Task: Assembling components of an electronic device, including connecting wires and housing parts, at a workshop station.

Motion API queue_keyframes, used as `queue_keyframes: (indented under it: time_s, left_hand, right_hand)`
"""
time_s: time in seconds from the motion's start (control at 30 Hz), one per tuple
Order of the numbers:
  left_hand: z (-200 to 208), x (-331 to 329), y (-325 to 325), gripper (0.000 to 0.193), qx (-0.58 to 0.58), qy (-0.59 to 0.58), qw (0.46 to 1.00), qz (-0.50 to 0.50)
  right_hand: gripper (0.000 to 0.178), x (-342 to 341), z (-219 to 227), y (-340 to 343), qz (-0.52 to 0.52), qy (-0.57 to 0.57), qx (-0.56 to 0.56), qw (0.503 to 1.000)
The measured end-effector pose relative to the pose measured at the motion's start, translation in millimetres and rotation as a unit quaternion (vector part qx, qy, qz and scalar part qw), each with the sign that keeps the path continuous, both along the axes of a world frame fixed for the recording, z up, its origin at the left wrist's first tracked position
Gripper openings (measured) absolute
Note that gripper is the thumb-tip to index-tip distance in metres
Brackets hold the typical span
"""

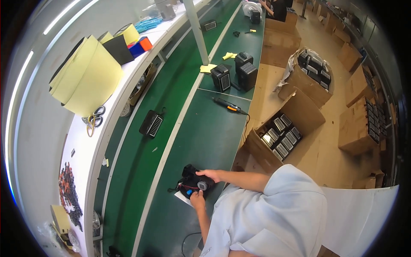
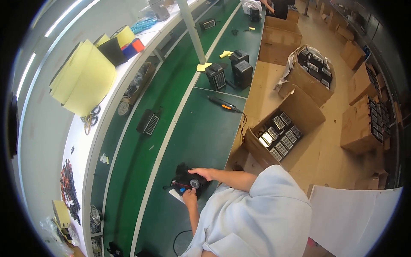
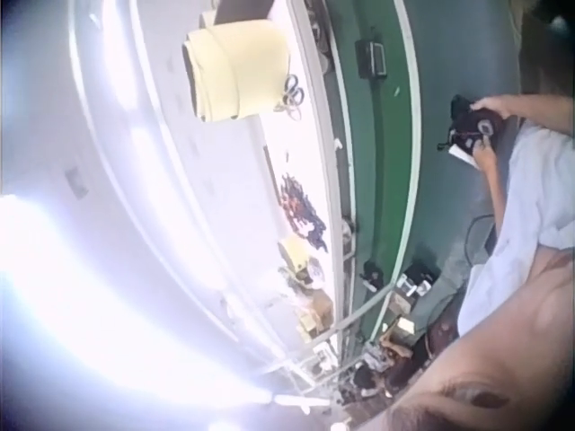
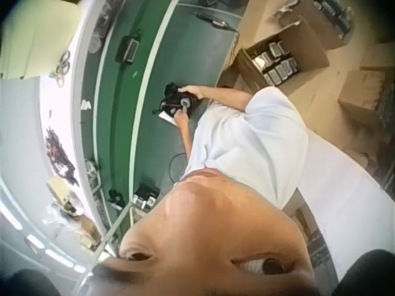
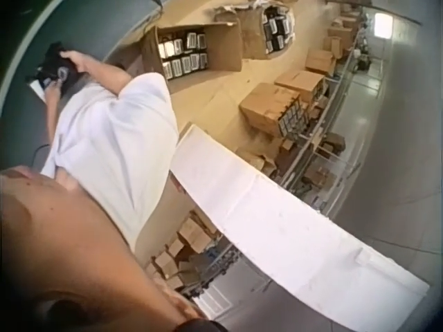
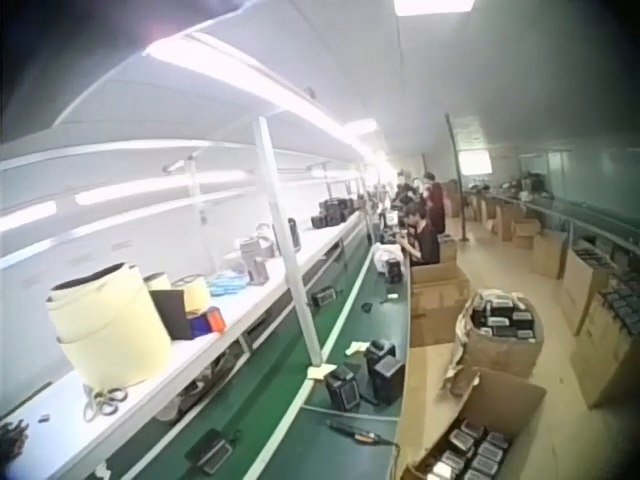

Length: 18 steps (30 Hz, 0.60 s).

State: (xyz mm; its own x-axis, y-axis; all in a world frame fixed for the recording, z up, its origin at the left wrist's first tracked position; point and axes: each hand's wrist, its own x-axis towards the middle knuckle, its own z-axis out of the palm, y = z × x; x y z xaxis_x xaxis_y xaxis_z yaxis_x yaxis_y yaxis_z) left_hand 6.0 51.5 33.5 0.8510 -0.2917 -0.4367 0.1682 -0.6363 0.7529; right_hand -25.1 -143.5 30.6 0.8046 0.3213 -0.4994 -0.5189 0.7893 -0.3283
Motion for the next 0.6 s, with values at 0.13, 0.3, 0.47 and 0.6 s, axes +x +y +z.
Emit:
queue_keyframes:
  time_s: [0.13, 0.3, 0.47, 0.6]
  left_hand:
    - [-24, 3, -13, 0.03, 0.031, -0.007, 0.999, 0.005]
    - [3, -5, -43, 0.032, 0.174, -0.147, 0.972, -0.056]
    - [71, 1, -41, 0.024, 0.052, -0.238, 0.969, 0.037]
    - [69, 31, -1, 0.05, 0.096, -0.253, 0.957, 0.105]
  right_hand:
    - [0.081, -5, 6, -10, -0.097, 0.048, -0.045, 0.993]
    - [0.043, -8, -1, -19, -0.124, 0.05, 0.027, 0.991]
    - [0.037, -4, 9, -34, -0.168, 0.045, 0.061, 0.983]
    - [0.039, 3, 13, -37, -0.189, 0.017, -0.109, 0.976]
